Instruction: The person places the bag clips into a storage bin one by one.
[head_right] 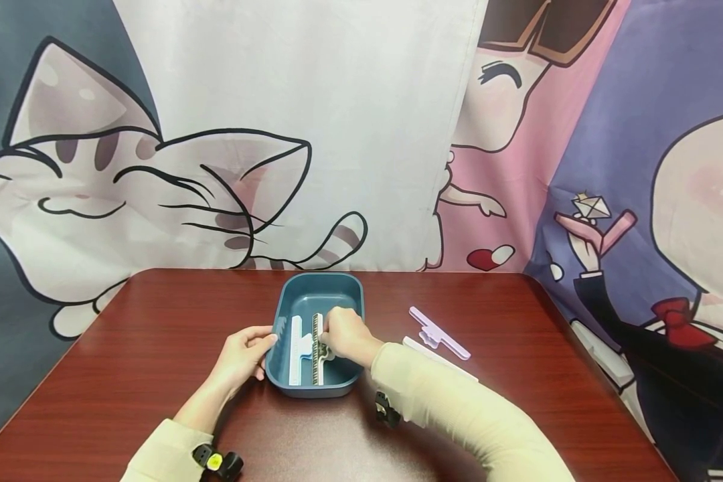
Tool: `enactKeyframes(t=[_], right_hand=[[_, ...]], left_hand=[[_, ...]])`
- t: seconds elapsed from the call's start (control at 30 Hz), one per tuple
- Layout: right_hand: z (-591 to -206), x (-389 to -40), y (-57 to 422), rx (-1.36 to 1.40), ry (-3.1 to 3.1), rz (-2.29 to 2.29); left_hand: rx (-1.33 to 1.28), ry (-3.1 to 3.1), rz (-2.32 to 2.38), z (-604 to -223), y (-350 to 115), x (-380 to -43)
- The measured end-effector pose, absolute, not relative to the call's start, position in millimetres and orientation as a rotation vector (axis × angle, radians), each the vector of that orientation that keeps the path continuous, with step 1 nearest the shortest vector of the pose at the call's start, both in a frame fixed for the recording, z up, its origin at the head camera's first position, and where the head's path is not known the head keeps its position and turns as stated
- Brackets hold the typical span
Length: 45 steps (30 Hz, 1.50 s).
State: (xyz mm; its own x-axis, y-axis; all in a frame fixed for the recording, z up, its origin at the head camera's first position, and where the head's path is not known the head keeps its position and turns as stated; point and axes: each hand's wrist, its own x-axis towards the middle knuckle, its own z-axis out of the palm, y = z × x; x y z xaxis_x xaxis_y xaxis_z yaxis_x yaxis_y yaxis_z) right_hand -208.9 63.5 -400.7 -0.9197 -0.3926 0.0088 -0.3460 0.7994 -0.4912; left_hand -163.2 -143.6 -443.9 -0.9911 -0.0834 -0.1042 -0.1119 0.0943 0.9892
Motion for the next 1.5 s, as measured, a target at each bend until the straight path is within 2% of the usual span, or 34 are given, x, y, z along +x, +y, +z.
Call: enactKeyframes(t=[1.5], right_hand=[[-401.6, -205.7, 60.0, -0.684, 2.680, -0.638]], left_hand=[[-0.212, 2.314, 2.088, -445.6, -143.4, -163.0]])
